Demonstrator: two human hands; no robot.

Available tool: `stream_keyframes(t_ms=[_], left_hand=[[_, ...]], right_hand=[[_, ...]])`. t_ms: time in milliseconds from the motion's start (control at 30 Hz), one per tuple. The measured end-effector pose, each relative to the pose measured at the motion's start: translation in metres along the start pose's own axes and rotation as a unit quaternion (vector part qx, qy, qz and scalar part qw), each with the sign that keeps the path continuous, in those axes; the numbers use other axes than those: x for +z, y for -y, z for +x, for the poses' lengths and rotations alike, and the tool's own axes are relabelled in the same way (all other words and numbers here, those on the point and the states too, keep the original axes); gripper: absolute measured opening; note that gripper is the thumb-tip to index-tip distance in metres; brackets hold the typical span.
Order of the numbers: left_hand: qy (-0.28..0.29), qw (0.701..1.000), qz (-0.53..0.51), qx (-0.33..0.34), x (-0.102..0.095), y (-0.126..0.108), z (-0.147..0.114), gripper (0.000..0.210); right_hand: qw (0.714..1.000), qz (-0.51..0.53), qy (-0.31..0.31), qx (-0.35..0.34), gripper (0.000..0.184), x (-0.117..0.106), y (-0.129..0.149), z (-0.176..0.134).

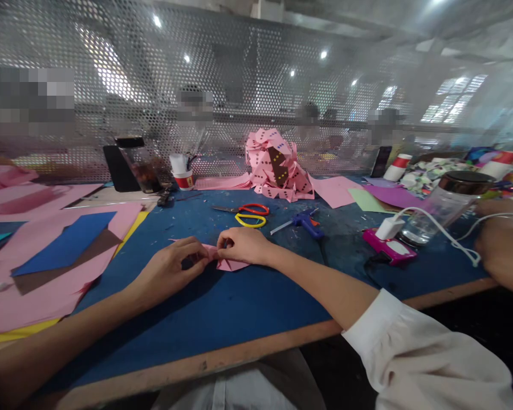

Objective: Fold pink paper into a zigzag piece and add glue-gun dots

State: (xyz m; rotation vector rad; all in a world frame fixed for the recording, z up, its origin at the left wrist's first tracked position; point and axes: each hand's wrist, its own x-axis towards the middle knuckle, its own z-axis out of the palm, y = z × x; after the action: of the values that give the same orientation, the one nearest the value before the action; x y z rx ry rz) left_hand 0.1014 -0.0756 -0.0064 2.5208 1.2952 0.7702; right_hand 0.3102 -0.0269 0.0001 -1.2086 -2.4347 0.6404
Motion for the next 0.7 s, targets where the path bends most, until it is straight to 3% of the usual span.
stream_keyframes(t_ms=[700], left_hand=[[0.013,0.999,0.026,-0.016,0.0007,-0.0003,0.0015,0.02]], right_hand=[[1.0,0.022,0.017,0.002,0.02,-0.0014,-0.0029,0.0019]])
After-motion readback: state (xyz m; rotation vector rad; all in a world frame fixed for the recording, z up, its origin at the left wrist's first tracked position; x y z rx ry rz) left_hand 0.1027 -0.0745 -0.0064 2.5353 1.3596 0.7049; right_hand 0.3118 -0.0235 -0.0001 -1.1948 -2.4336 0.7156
